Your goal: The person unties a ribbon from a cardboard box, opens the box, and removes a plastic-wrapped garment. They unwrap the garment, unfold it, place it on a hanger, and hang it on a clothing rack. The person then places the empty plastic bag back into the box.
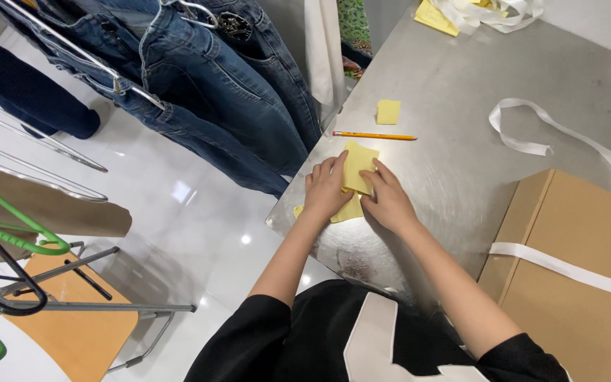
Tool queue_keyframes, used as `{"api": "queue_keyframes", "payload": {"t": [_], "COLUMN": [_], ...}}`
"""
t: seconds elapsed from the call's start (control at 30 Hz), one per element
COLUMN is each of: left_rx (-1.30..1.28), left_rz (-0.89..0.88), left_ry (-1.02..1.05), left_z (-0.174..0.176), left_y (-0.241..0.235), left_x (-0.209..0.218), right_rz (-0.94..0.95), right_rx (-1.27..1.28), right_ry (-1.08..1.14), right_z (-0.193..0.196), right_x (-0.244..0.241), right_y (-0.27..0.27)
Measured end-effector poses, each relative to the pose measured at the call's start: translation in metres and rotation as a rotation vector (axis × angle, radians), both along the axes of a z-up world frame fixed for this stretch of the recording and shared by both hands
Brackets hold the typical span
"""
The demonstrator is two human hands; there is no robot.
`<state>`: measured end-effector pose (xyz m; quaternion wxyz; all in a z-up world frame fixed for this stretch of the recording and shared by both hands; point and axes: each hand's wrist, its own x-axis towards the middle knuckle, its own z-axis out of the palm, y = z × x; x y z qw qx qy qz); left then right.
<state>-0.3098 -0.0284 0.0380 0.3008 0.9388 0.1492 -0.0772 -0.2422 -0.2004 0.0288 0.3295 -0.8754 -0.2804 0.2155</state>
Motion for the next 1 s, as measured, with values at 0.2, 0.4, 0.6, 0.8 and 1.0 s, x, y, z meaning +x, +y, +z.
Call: {"api": "queue_keyframes", "payload": {"t": [0.2, 0.4, 0.6, 0.8, 1.0], "left_rx": [-0.126, -0.176, -0.077, -0.106, -0.061], "left_rz": [0.064, 0.084, 0.128, 0.278, 0.254], "left_ry": [-0.034, -0.073, -0.041, 0.082, 0.127], "left_z": [-0.033, -0.079, -0.057, -0.047, -0.004], "left_y": [0.015, 0.033, 0.034, 0.030, 0.006], "left_x": [0.008, 0.010, -0.001, -0.029, -0.046], "right_rz": [0.013, 0.038, 0.017, -0.127, 0.046], "right_rx": [0.009, 0.025, 0.046, 0.110, -0.007], "right_ry": [0.072, 0.002, -0.007, -0.025, -0.318], "right_z": [-0.020, -0.020, -0.021, -0.015, -0.023], "right_x": [-0.009, -0.020, -0.030, -0.038, -0.064], "right_y": [0.003, 0.007, 0.005, -0.004, -0.008]}}
